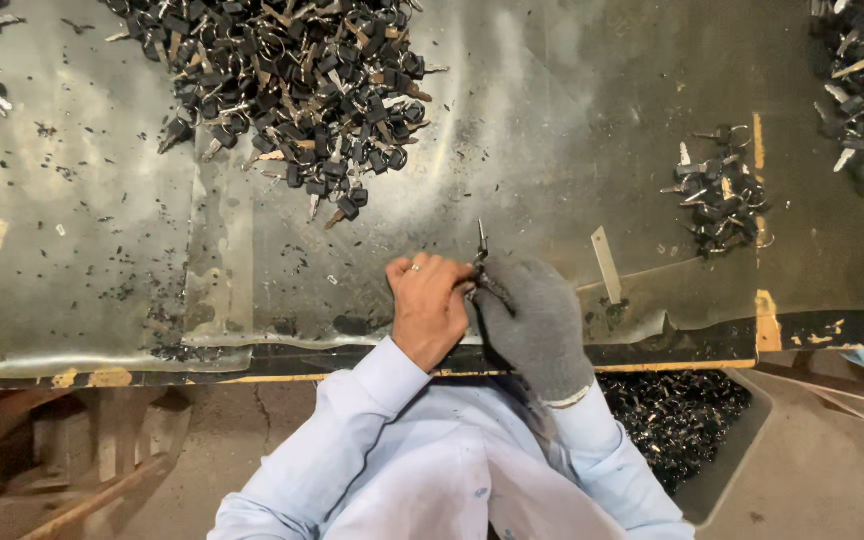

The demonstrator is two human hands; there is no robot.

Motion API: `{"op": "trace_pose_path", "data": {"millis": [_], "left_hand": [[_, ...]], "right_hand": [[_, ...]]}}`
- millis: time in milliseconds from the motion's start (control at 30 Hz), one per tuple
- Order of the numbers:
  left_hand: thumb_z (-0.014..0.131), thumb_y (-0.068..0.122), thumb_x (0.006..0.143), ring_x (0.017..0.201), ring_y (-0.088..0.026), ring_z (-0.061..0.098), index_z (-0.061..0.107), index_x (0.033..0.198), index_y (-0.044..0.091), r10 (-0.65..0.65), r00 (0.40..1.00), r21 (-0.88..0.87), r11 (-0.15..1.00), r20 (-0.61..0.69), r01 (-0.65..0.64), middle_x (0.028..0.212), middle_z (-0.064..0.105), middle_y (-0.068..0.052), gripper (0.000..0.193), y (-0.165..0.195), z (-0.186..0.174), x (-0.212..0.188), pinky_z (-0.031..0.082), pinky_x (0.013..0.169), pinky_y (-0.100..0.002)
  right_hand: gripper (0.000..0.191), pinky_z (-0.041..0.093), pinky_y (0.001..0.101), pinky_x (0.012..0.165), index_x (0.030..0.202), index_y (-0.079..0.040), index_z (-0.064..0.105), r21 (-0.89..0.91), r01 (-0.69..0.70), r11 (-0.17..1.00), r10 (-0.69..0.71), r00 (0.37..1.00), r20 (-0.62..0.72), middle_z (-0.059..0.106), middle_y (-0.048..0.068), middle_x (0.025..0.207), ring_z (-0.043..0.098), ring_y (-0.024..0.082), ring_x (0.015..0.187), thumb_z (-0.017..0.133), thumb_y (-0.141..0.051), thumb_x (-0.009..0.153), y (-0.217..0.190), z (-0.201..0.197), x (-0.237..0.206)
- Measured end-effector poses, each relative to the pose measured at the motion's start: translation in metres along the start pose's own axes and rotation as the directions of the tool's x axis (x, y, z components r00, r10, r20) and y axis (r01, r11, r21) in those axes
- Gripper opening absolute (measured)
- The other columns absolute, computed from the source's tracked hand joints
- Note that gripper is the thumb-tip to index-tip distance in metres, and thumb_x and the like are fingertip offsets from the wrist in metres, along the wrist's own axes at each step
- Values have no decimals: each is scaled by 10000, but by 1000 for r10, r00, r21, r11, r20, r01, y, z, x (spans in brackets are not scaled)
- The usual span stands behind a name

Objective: The person repeatedly picks up keys from a pile on a metal table, uses pliers to trim or adjust the key head, and places the finished keys into a separate pile. The process is repeated for multiple keys throughout the clip.

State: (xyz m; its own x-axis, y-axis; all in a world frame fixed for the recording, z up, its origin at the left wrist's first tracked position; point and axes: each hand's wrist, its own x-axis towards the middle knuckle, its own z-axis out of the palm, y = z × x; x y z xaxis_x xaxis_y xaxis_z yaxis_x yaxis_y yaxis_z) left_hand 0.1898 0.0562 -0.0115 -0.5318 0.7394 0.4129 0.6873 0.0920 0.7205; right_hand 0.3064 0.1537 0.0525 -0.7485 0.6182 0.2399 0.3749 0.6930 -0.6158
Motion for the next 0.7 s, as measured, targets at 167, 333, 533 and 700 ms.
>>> {"op": "trace_pose_path", "data": {"millis": [167,333,533,700], "left_hand": [[681,-7,806,894,-270,572,672,1031,74,-55,998,-6,998,-2,55,865,606,-41,240,2,2,-1,327,888,-447],[669,-31,770,867,-274,560,693,949,98,9,993,-14,1000,114,-7,831,580,-49,222,-10,0,6,321,846,-437],[704,15,787,891,-254,585,670,1036,95,-12,990,-68,997,143,22,864,617,-46,264,-9,-2,11,336,901,-428],[768,88,800,915,-242,602,588,1293,45,-184,967,-87,976,177,201,934,652,-40,527,11,-15,10,342,948,-445]], "right_hand": [[301,549,428,784,1082,-69,730,84,-23,996,29,997,-73,727,131,947,700,328,884,795,-130,794,7,-2,-5],[286,549,431,799,1113,-69,725,36,45,998,-41,992,-121,721,127,1002,692,337,926,761,-109,832,2,6,-6],[221,536,457,772,1056,-67,718,-138,112,984,-109,994,28,695,130,921,676,354,873,752,-132,848,3,7,3],[344,551,414,782,1118,-36,707,77,-28,997,40,986,-160,709,159,1001,694,337,897,787,-156,805,3,-9,-15]]}}
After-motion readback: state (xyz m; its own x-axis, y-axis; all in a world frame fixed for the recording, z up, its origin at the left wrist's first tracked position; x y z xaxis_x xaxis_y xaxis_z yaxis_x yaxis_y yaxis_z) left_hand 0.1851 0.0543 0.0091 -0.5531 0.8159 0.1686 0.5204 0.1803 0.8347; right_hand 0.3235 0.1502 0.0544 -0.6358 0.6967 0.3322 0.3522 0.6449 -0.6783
